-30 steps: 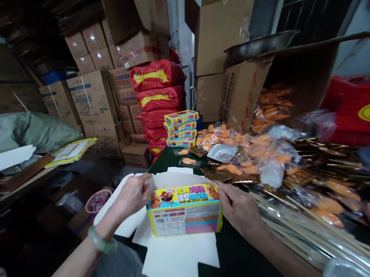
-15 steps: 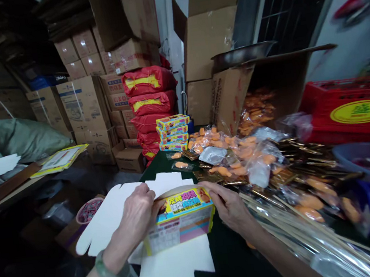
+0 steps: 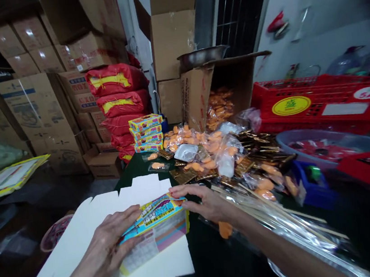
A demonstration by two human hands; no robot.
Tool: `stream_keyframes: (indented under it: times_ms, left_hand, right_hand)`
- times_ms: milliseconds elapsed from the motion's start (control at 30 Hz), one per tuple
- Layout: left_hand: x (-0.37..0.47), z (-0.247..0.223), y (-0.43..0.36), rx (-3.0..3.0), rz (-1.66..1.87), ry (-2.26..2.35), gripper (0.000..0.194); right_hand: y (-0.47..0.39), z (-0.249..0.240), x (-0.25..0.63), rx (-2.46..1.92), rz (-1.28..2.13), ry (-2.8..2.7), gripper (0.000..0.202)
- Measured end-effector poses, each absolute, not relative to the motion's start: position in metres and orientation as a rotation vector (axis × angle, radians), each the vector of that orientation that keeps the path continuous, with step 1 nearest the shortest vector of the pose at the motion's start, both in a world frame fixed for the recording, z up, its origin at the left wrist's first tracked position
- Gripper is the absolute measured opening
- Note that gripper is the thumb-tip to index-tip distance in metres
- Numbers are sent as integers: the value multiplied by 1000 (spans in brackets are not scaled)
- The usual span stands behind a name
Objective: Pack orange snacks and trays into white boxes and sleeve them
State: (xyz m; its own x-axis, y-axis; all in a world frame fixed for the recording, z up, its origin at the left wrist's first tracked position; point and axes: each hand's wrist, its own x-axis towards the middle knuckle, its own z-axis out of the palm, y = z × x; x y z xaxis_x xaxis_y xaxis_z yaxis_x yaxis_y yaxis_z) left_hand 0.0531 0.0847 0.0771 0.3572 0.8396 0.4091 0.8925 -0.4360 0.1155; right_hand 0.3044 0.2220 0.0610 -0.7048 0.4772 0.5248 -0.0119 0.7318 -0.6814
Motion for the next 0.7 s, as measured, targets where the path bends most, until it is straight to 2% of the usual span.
stream_keyframes:
  times_ms: [67,200,233,333,533,600,700]
  left_hand:
    - [53,75,86,-2481,-636,-1574,46]
    - [51,72,85,-2481,-640,-1537,47]
    - [50,72,84,-2481,-639,-1514,46]
    - [49,72,82,-2475,-595,-1473,41]
    - [53,78,82,-2422,-263,-1481,44]
    - [58,73,86,-2394,-312,-1374,44]
    - [72,56,98,-2302,-516,-1256,56]
  right_hand:
    - [222,71,298,-456,796,-2305,21]
    - [217,89,281,-419,506,-2646,57]
    - [214,89,279,-364,461,-2709,56]
    - [207,76,281,-330,284,-2774,38]
    - [203,52,283,-409,2,-2717,37]
    - [203,57,283,-445,-51,-2695,34]
    - [198,68,298,-681,-175,-2593,32]
